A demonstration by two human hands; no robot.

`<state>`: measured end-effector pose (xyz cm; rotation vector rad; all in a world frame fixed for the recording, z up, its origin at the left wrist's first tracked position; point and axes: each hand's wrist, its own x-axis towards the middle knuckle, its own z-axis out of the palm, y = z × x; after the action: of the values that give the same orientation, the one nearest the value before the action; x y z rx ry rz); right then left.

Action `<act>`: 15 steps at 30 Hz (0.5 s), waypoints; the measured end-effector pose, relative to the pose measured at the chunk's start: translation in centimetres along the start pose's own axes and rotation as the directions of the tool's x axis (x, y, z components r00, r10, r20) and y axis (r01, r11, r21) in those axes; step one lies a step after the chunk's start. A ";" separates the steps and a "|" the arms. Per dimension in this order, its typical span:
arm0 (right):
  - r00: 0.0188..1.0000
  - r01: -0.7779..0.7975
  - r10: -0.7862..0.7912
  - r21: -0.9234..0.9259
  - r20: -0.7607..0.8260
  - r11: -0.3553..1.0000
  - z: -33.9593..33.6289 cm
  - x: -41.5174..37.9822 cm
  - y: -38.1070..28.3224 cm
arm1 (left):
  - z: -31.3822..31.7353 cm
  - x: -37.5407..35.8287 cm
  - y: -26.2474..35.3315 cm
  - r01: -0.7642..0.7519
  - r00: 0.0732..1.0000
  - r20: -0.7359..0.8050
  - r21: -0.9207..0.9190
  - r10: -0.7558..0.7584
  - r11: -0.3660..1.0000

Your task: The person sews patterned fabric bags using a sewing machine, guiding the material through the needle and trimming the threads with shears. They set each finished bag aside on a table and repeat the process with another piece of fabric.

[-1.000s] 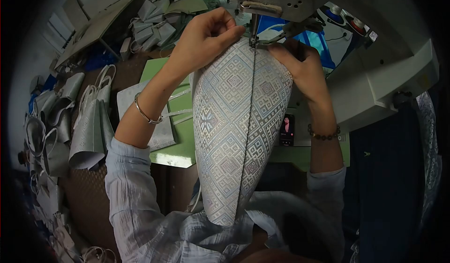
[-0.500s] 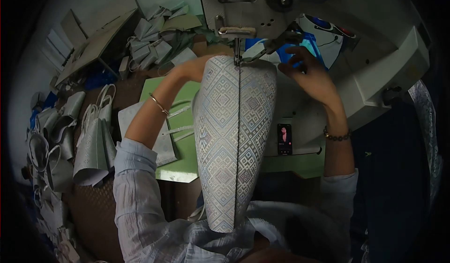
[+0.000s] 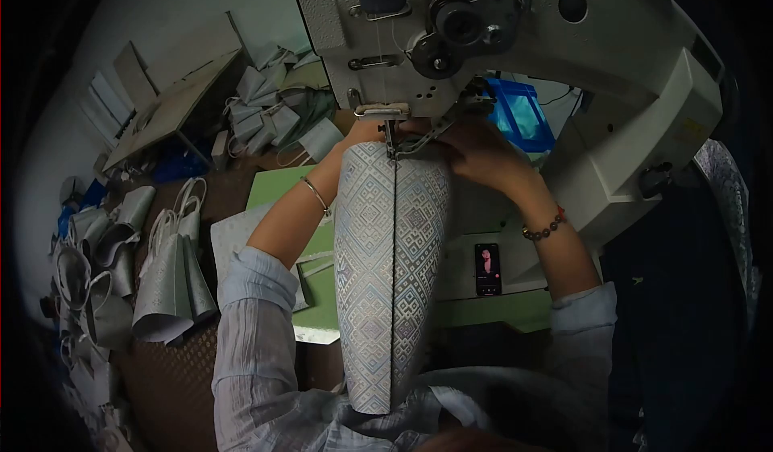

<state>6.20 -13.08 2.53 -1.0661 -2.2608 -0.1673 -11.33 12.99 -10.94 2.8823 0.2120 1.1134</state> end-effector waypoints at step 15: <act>0.848 -0.387 0.433 0.203 -0.305 0.900 5.2 -9.6 -1.2 | -17.1 1.4 -2.1 0.638 0.665 -0.520 0.020 -0.537 0.770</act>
<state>7.43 -18.29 -7.07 -1.3091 -1.6654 -0.0165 -22.01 15.10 2.44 2.2681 1.2520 1.6845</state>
